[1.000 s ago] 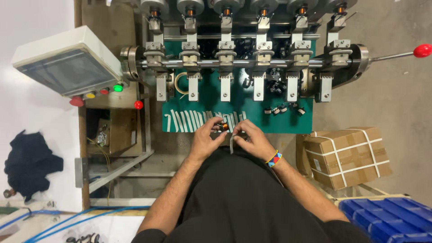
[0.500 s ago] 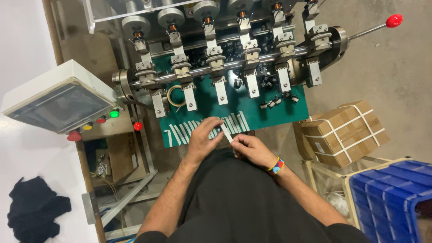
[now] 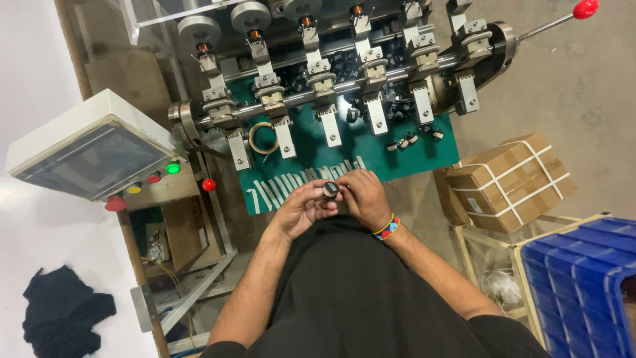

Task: The person operates a multi-station bench machine, placing small black components into its fixtures and pulling the red-handled lever to cycle it. They use scissors to trim material from the parts, wipe the machine area with a black cloth, and retrieve a cardboard box from a blue crate.

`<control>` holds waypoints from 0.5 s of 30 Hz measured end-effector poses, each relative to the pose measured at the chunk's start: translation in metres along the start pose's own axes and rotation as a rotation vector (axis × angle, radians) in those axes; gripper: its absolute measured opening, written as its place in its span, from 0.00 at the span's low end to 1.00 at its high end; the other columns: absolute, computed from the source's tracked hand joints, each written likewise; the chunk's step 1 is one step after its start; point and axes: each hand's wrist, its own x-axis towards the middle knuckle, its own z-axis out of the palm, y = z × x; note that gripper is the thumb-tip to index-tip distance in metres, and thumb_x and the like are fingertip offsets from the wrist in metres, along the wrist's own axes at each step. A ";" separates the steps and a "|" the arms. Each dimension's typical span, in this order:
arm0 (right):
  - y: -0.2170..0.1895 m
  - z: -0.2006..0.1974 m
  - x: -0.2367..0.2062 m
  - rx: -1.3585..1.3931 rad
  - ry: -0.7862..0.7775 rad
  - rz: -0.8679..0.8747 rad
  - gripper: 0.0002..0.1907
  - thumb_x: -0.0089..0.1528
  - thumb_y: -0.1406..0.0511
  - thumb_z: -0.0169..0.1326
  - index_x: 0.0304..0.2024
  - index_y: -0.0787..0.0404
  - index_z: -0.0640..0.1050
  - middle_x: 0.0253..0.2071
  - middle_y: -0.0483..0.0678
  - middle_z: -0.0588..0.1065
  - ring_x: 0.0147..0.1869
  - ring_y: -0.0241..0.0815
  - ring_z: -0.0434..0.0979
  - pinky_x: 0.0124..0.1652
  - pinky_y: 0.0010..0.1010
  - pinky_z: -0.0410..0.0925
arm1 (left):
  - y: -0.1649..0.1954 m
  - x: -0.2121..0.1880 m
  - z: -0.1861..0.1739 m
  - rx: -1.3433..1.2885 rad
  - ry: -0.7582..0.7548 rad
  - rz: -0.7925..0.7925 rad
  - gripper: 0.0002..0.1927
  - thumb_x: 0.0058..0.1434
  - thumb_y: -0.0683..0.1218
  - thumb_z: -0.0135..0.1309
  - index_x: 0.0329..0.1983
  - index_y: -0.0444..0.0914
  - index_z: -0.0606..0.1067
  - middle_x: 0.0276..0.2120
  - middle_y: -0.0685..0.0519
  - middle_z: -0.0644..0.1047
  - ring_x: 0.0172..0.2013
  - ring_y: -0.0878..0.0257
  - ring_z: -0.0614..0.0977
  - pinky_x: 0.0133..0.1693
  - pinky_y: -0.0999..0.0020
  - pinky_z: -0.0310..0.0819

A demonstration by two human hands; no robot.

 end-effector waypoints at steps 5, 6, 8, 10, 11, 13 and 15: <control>0.014 -0.013 0.004 0.295 -0.055 0.447 0.12 0.66 0.65 0.57 0.51 0.61 0.80 0.39 0.48 0.79 0.39 0.38 0.80 0.37 0.29 0.72 | 0.005 -0.006 0.018 1.045 0.216 0.374 0.33 0.59 0.38 0.60 0.71 0.39 0.70 0.49 0.46 0.78 0.35 0.66 0.80 0.39 0.71 0.80; 0.018 -0.017 0.005 0.307 -0.124 0.404 0.11 0.67 0.64 0.57 0.50 0.62 0.81 0.39 0.48 0.80 0.40 0.36 0.80 0.39 0.29 0.72 | 0.005 -0.006 0.021 1.098 0.215 0.393 0.36 0.58 0.38 0.60 0.72 0.41 0.67 0.49 0.47 0.79 0.33 0.67 0.80 0.36 0.72 0.80; 0.025 -0.022 0.010 0.323 -0.255 0.353 0.11 0.66 0.64 0.58 0.49 0.63 0.82 0.39 0.48 0.80 0.39 0.35 0.79 0.38 0.28 0.72 | 0.005 -0.005 0.027 1.215 0.197 0.428 0.41 0.56 0.39 0.60 0.74 0.43 0.61 0.50 0.50 0.80 0.28 0.70 0.79 0.31 0.74 0.78; 0.030 -0.025 0.013 0.327 -0.383 0.349 0.14 0.62 0.63 0.60 0.48 0.64 0.80 0.37 0.47 0.79 0.36 0.35 0.80 0.36 0.28 0.72 | 0.002 0.000 0.031 1.257 0.202 0.432 0.42 0.55 0.39 0.60 0.74 0.43 0.60 0.51 0.51 0.81 0.23 0.70 0.77 0.28 0.73 0.74; 0.032 -0.026 0.014 0.321 -0.385 0.346 0.14 0.62 0.63 0.59 0.47 0.63 0.81 0.37 0.47 0.79 0.36 0.34 0.80 0.36 0.28 0.72 | 0.000 0.003 0.033 1.277 0.201 0.433 0.42 0.55 0.39 0.60 0.74 0.43 0.60 0.51 0.52 0.82 0.21 0.70 0.76 0.26 0.73 0.72; 0.036 -0.030 0.014 0.308 -0.388 0.329 0.13 0.62 0.63 0.59 0.46 0.62 0.82 0.36 0.45 0.80 0.36 0.32 0.81 0.37 0.27 0.73 | -0.007 0.009 0.036 1.306 0.214 0.456 0.43 0.54 0.39 0.61 0.73 0.43 0.60 0.52 0.52 0.82 0.19 0.69 0.74 0.25 0.72 0.70; 0.040 -0.035 0.012 0.393 -0.376 0.391 0.15 0.61 0.64 0.59 0.50 0.62 0.79 0.35 0.45 0.80 0.36 0.31 0.79 0.37 0.26 0.72 | -0.013 0.016 0.038 1.318 0.211 0.479 0.43 0.54 0.40 0.62 0.73 0.43 0.60 0.52 0.52 0.82 0.19 0.68 0.73 0.25 0.72 0.70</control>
